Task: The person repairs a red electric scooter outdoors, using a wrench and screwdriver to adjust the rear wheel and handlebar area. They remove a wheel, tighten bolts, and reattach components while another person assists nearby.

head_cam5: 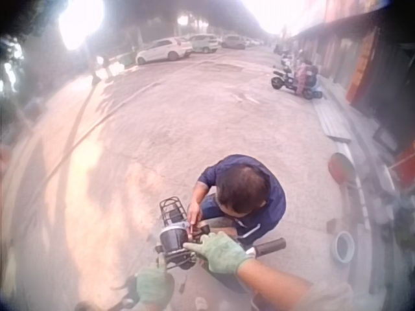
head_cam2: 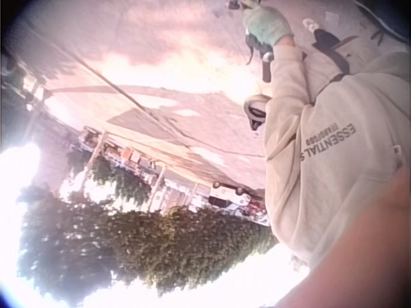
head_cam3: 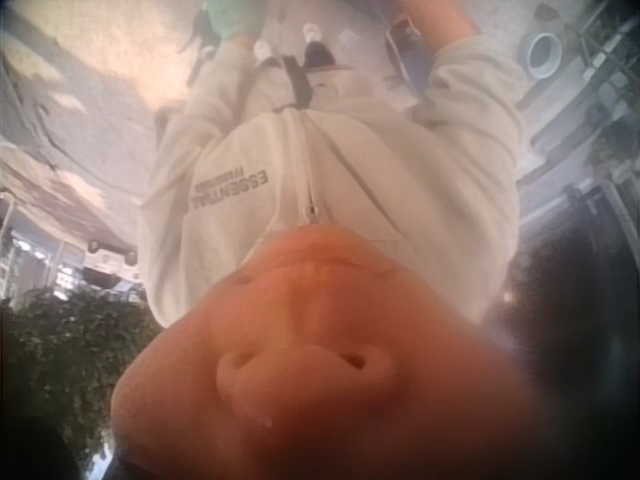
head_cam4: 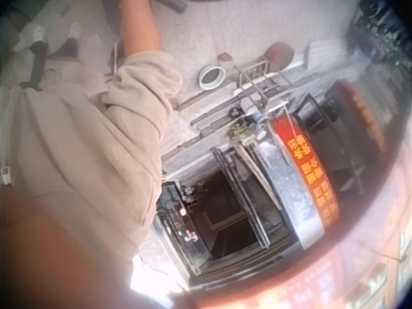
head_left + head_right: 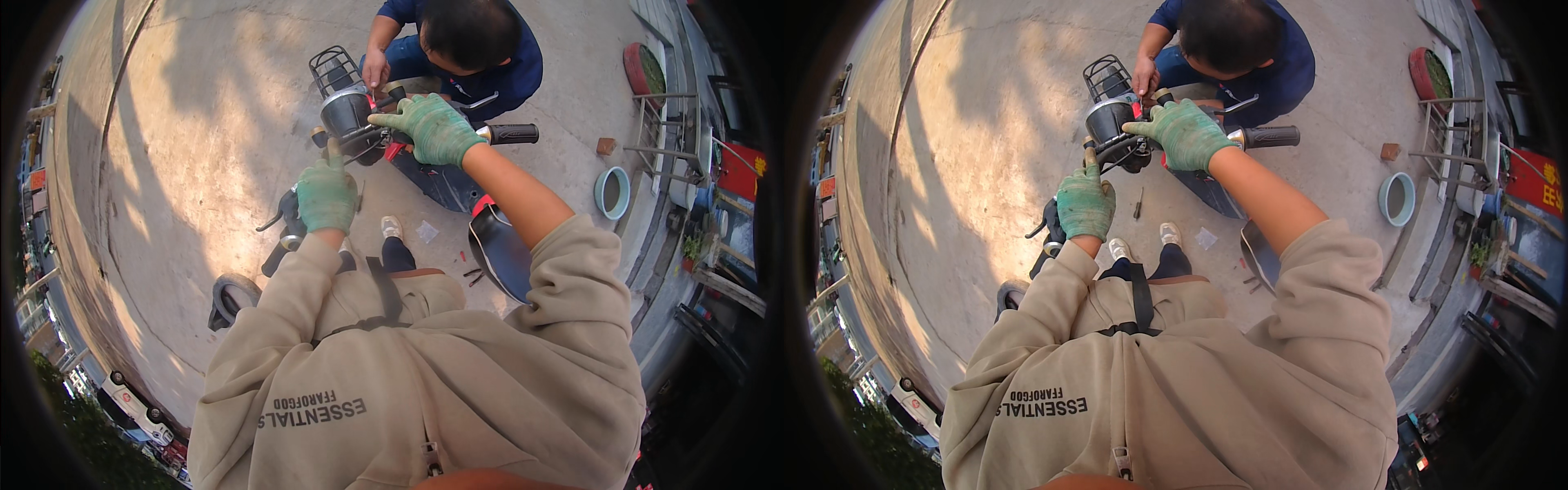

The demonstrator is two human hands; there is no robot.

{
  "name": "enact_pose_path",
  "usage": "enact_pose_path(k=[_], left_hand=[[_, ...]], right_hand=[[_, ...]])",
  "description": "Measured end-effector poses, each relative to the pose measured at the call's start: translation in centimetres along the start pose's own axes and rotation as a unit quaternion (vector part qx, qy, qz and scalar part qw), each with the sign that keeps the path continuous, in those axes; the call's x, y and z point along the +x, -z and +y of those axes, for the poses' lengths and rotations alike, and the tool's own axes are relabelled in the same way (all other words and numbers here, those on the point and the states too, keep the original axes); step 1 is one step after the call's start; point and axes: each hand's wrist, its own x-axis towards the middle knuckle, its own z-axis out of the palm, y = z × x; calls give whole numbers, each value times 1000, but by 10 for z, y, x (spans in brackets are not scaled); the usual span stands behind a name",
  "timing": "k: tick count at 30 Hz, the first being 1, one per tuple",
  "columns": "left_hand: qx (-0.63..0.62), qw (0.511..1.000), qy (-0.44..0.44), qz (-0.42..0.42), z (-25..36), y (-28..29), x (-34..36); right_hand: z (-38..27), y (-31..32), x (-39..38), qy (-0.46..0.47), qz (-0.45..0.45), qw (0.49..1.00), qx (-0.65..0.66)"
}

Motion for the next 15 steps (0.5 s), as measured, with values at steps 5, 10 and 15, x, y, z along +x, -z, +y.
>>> enact_pose_path(k=[5,10,15], left_hand=[[-11,1000,-5,3,-3,-2,1],[-9,1000,-16,2,-5,-4,1],[-4,1000,-21,0,-5,-3,0]], right_hand=[[-2,7,-2,1,2,1000,5],[-6,12,-1,-6,-8,1000,-3],[-6,12,1,-9,-22,1000,-5]])
